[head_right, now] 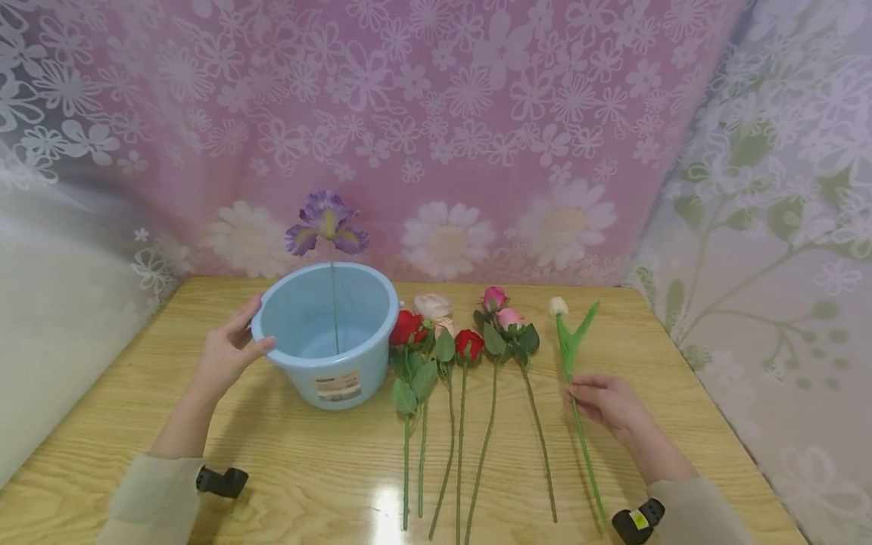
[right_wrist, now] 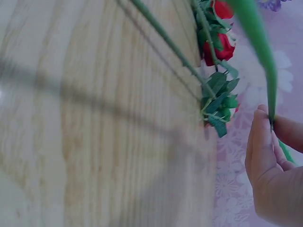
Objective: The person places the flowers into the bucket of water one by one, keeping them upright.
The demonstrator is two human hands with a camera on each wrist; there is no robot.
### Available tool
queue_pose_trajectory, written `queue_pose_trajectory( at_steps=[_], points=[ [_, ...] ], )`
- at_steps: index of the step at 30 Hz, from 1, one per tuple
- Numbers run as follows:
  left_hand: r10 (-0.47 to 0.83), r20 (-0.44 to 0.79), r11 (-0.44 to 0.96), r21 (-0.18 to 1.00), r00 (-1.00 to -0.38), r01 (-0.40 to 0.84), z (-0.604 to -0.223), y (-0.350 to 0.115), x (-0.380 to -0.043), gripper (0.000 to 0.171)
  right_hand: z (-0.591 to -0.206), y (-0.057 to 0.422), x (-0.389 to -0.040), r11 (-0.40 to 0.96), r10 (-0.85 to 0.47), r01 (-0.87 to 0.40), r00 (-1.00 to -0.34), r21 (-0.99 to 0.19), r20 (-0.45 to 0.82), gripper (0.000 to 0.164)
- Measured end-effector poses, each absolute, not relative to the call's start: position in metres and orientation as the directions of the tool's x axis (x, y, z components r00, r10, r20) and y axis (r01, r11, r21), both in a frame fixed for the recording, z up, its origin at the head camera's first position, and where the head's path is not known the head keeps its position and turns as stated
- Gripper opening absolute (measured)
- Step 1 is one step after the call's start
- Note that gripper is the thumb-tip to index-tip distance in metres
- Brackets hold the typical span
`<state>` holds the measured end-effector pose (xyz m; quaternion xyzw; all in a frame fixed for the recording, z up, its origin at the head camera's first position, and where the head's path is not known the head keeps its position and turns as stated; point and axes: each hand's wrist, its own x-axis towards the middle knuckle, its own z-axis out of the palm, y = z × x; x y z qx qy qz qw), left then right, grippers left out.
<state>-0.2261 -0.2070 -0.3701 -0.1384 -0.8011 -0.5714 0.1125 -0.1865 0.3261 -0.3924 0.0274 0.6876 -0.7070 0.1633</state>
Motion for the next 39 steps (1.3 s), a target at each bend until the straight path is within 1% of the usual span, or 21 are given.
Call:
queue_pose_trajectory(
  at_steps=[2, 5, 11, 18, 25, 33, 39],
  points=[
    [0.093, 0.344, 0.312, 0.881, -0.934, 0.355, -0.371, -0.207, -0.227, 0.07, -0.388, 0.323, -0.186, -0.037, -0.2, 0.255, -0.949, -0.966, -0.243, 0.014],
    [0.093, 0.351, 0.311, 0.878, -0.932, 0.362, -0.372, -0.207, -0.227, 0.071, -0.382, 0.319, -0.185, -0.071, -0.206, 0.233, -0.955, -0.97, -0.214, 0.015],
    [0.095, 0.356, 0.301, 0.88, -0.93, 0.368, -0.372, -0.207, -0.228, 0.071, -0.373, 0.311, -0.185, -0.055, -0.204, 0.191, -0.963, -0.98, -0.176, 0.008],
    [0.092, 0.351, 0.303, 0.882, -0.932, 0.362, -0.371, -0.207, -0.228, 0.071, -0.368, 0.295, -0.185, -0.07, -0.186, 0.155, -0.973, -0.985, -0.14, 0.014],
    [0.097, 0.357, 0.307, 0.877, -0.929, 0.37, -0.371, -0.208, -0.228, 0.071, -0.368, 0.276, -0.188, -0.07, -0.216, 0.092, -0.974, -0.993, -0.075, 0.009],
    [0.099, 0.327, 0.33, 0.88, -0.94, 0.341, -0.368, -0.206, -0.224, 0.072, -0.366, 0.254, -0.192, 0.005, -0.21, 0.083, -0.974, -0.997, -0.082, 0.016],
    [0.095, 0.326, 0.323, 0.884, -0.94, 0.339, -0.353, -0.198, -0.213, 0.069, -0.362, 0.238, -0.196, -0.015, -0.233, 0.078, -0.97, -0.997, -0.072, 0.014]
  ],
)
